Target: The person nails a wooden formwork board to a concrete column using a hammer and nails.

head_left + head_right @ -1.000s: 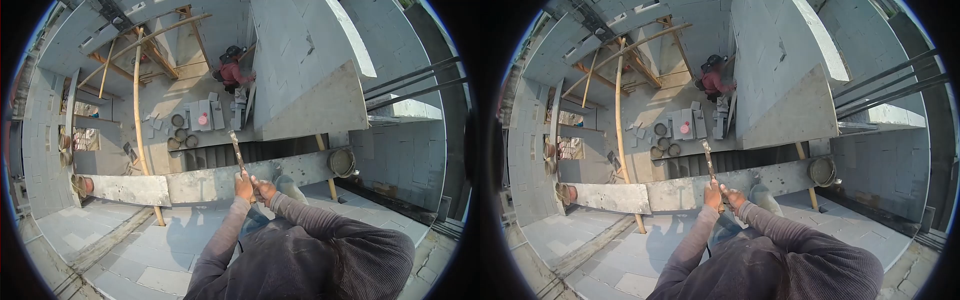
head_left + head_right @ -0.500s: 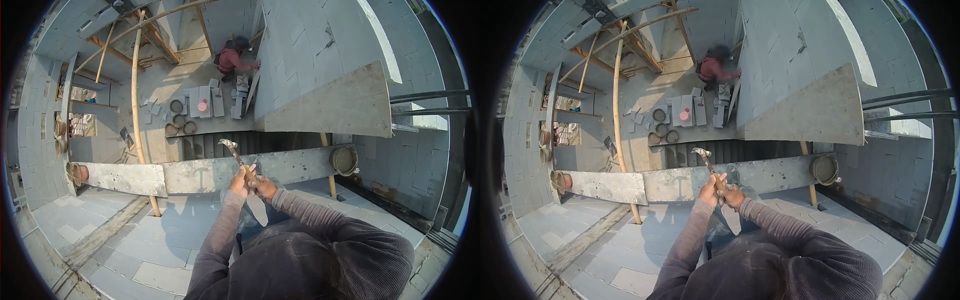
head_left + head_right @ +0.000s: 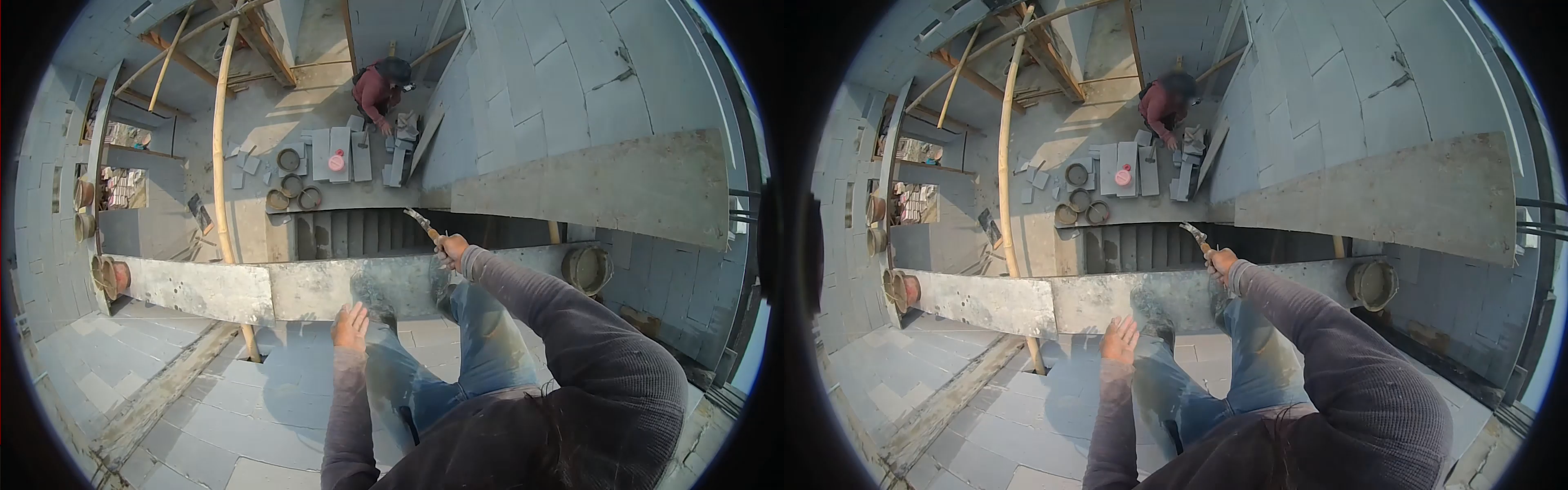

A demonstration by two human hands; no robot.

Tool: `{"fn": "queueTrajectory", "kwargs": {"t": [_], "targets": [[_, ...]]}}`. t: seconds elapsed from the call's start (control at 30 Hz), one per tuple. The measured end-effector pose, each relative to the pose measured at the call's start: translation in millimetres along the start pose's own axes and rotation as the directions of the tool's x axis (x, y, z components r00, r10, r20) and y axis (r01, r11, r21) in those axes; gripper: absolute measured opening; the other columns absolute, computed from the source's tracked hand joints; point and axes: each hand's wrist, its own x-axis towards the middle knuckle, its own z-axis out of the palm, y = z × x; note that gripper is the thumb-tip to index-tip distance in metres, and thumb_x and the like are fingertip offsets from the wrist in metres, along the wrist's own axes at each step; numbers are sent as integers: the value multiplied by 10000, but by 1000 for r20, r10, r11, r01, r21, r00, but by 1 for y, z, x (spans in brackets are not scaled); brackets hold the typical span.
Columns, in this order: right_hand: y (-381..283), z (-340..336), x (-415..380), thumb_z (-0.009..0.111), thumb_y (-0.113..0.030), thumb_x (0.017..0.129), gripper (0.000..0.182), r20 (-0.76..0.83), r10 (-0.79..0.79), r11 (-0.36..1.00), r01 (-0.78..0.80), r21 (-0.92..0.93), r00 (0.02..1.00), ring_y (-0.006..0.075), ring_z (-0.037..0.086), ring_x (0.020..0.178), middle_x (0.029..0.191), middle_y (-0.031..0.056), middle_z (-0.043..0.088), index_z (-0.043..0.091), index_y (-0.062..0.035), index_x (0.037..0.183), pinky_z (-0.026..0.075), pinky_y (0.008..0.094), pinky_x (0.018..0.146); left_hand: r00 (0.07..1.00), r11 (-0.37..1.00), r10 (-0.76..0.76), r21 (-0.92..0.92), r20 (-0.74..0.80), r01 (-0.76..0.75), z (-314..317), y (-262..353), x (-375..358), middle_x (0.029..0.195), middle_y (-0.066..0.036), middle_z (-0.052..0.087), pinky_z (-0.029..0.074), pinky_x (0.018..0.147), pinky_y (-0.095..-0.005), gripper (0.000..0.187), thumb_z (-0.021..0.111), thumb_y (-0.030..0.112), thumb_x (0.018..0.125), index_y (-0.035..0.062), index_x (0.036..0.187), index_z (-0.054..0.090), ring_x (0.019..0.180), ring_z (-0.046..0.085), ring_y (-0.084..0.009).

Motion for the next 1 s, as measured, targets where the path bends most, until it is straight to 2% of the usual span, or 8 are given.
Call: {"fn": "queueTrajectory", "kwargs": {"t": [0.23,0.4,0.47,0.53,0.63,0.77,0.93,1.0], "targets": [[-45,-12,242,543,-256,952,190,-105,2,986,-20,-167,994,94,307,399,563,1,435,517,-131,812,242,292,378,929,916,337,-173,-157,-361,-28,95,139,1552,-205,400,295,1209,-445,598,422,347,1061,25,1545,280,1440,382,-327],[-83,-10,386,553,-246,945,229,-235,-55,949,-23,-315,970,101,306,394,579,23,453,534,-121,754,229,306,366,800,802,594,-143,90,-580,-12,100,226,1551,-227,381,322,1201,-436,614,478,334,1051,2,1537,303,1429,396,-321],[-94,-17,430,563,-246,940,249,-249,-105,916,-4,-401,963,108,307,390,584,33,465,537,-118,728,224,316,363,862,884,460,-18,212,-467,-1,110,228,1542,-258,375,320,1202,-454,607,473,315,1060,-11,1538,291,1426,395,-334],[-98,-24,482,585,-257,930,273,-208,-187,842,48,-537,960,126,316,383,593,43,484,536,-115,702,225,337,367,751,796,541,58,378,-602,17,117,219,1545,-277,357,318,1202,-464,622,480,313,1061,-23,1542,274,1426,391,-345],[-104,-45,552,604,-255,923,256,-175,-234,801,88,-592,956,137,317,383,581,40,476,546,-109,720,226,357,371,570,556,768,137,292,-820,30,111,209,1483,-305,426,390,1153,-445,656,491,348,1056,-41,1536,270,1353,487,-355],[-99,-60,583,612,-231,924,222,-122,-295,884,223,-410,948,119,293,391,560,31,437,580,-98,749,204,337,362,437,320,853,375,287,-870,44,96,209,1438,-287,481,426,1129,-426,637,496,340,1053,-31,1527,289,1283,560,-305],[-104,-71,644,563,-109,876,123,-171,-232,965,205,-164,958,105,273,397,561,28,432,564,-82,757,160,295,358,491,291,797,489,351,-822,29,94,206,1402,-242,540,488,1069,-385,618,503,336,1049,-13,1522,311,1187,632,-249],[-110,-65,648,524,-14,806,76,-204,-222,975,211,-73,954,102,253,393,558,42,426,558,-57,753,139,281,360,433,217,852,554,295,-804,29,91,202,1386,-232,560,516,1032,-368,609,508,340,1046,-8,1515,334,1141,657,-230]]}}
